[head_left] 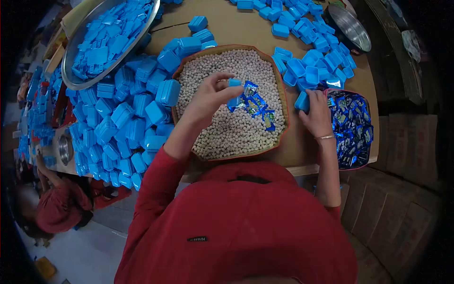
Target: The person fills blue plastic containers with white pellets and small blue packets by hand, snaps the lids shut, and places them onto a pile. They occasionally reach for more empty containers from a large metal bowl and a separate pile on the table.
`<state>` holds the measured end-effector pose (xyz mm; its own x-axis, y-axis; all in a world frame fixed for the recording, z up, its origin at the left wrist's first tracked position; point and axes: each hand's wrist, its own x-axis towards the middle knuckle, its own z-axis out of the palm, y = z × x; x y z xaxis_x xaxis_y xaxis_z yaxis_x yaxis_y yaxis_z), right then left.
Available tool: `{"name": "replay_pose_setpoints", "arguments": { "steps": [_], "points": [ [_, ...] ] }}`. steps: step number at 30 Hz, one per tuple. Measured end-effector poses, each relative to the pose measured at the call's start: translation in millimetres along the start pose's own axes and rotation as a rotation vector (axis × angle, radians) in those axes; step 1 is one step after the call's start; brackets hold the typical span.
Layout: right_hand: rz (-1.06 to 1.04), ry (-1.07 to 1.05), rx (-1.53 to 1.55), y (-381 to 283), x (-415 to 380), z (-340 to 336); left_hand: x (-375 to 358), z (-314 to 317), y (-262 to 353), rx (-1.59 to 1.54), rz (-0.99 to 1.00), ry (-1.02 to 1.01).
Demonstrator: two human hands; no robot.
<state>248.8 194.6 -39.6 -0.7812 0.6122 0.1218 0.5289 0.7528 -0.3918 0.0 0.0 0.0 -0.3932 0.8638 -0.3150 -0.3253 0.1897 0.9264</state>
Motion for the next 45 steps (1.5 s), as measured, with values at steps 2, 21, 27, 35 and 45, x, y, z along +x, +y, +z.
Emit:
{"name": "replay_pose_setpoints", "arguments": {
  "steps": [2,21,27,35,45],
  "points": [
    [-0.167,0.151,-0.103,-22,-2,-7,-35,-6,0,0.012,0.041,0.098],
    [-0.348,-0.106,0.239,-122,131,117,-83,-21,-31,-0.032,-0.024,0.12],
    [-0.4,-0.335,0.571,-124,124,66,-39,-22,-55,0.439,0.259,0.228],
    [-0.457,-0.31,0.68,-158,75,31,-31,-20,-58,0.235,0.332,0.199],
    [-0.33,-0.229,0.376,-123,87,39,-51,-18,-48,0.215,0.493,0.197]
  ]
}}
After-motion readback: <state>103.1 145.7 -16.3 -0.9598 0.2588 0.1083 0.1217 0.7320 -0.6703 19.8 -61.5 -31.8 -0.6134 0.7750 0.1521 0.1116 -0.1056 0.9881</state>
